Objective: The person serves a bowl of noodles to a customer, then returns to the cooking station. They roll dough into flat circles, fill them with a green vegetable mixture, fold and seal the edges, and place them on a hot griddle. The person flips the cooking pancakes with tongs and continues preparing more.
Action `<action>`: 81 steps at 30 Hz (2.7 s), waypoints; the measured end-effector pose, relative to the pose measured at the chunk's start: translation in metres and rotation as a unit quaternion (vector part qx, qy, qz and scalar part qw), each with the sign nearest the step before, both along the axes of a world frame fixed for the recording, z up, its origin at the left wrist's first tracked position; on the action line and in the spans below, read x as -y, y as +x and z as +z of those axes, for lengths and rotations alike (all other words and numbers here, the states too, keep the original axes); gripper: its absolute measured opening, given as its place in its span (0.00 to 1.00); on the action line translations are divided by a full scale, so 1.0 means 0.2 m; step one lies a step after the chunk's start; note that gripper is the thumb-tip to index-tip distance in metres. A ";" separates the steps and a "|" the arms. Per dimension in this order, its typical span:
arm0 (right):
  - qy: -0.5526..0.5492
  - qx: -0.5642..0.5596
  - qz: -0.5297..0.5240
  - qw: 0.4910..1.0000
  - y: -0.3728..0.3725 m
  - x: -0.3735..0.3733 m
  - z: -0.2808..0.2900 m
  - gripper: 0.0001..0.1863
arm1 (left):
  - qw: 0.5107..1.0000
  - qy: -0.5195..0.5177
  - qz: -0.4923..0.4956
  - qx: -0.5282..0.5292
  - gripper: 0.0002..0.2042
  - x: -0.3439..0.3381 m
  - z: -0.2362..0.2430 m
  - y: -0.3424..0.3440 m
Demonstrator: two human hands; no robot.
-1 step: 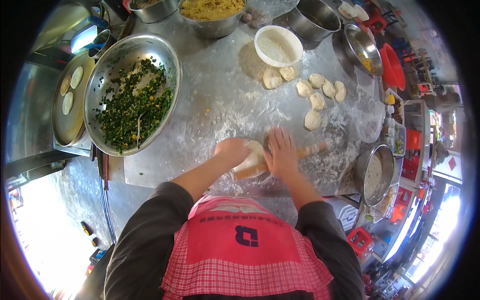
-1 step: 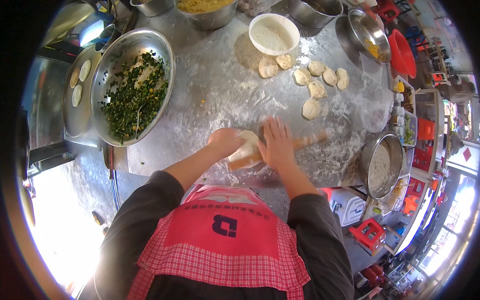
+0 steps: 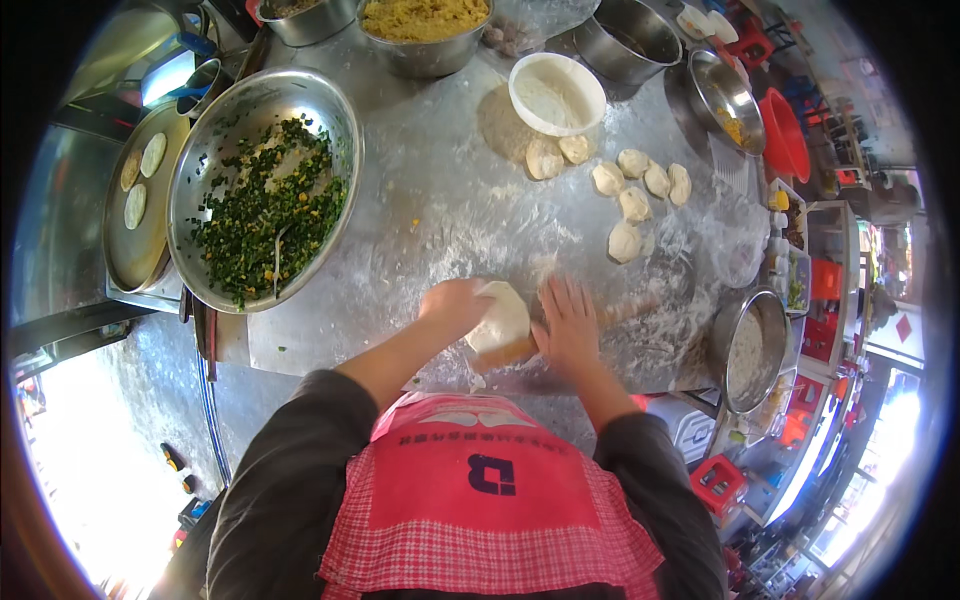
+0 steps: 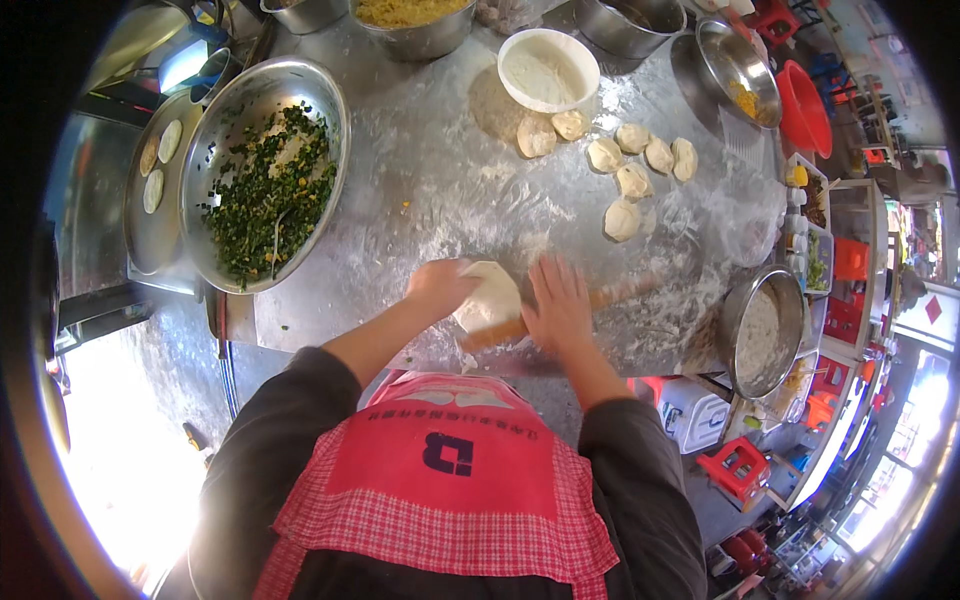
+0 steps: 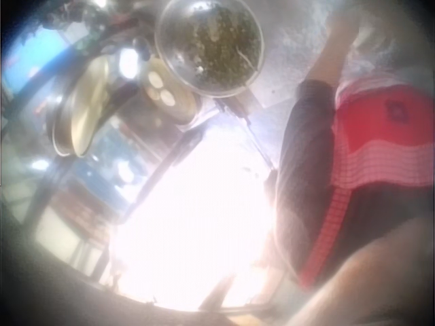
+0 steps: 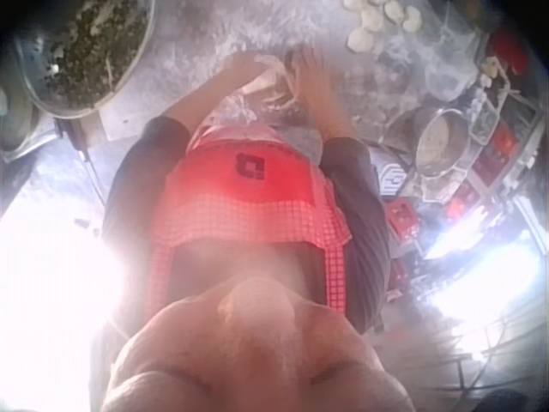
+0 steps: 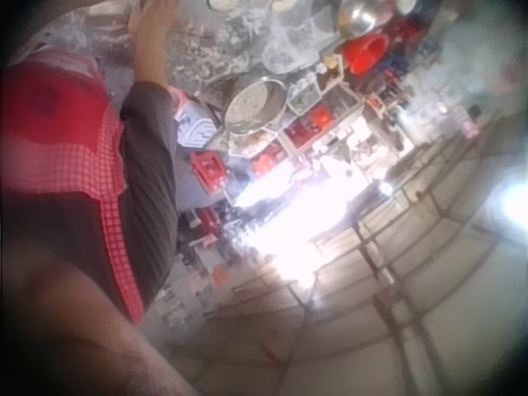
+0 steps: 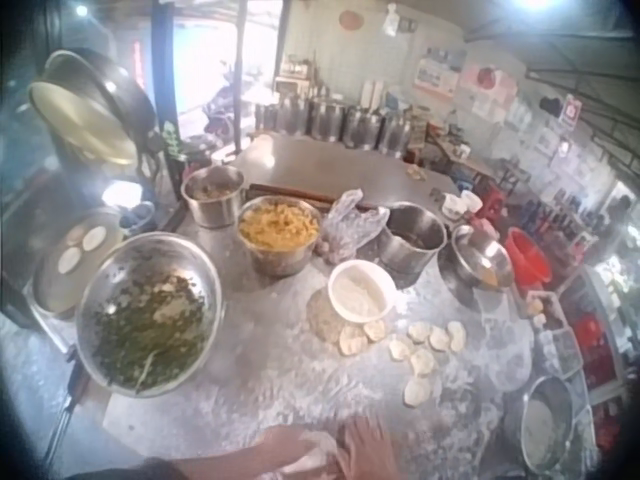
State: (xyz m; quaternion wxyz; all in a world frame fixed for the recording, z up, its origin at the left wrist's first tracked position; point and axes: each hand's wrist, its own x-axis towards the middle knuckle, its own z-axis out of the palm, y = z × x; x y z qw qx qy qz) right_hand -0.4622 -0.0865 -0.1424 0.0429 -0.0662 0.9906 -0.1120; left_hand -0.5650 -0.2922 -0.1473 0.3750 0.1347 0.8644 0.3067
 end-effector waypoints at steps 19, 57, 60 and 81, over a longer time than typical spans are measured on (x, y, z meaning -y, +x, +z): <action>0.007 -0.011 0.011 1.000 -0.09 0.00 0.01 0.38 | 0.997 0.011 -0.080 -0.022 0.21 0.05 -0.04 0.14; -0.897 0.260 -0.136 0.329 0.04 0.34 0.57 0.53 | 0.941 0.267 0.206 -0.013 0.20 0.35 0.56 0.28; -0.906 0.291 -0.089 0.293 -0.01 0.60 0.64 0.52 | 0.816 0.451 0.303 0.195 0.26 0.52 0.47 0.27; -0.119 -0.058 0.239 0.962 -1.20 1.79 0.25 0.09 | 0.403 0.661 0.510 0.376 0.26 2.17 0.26 0.26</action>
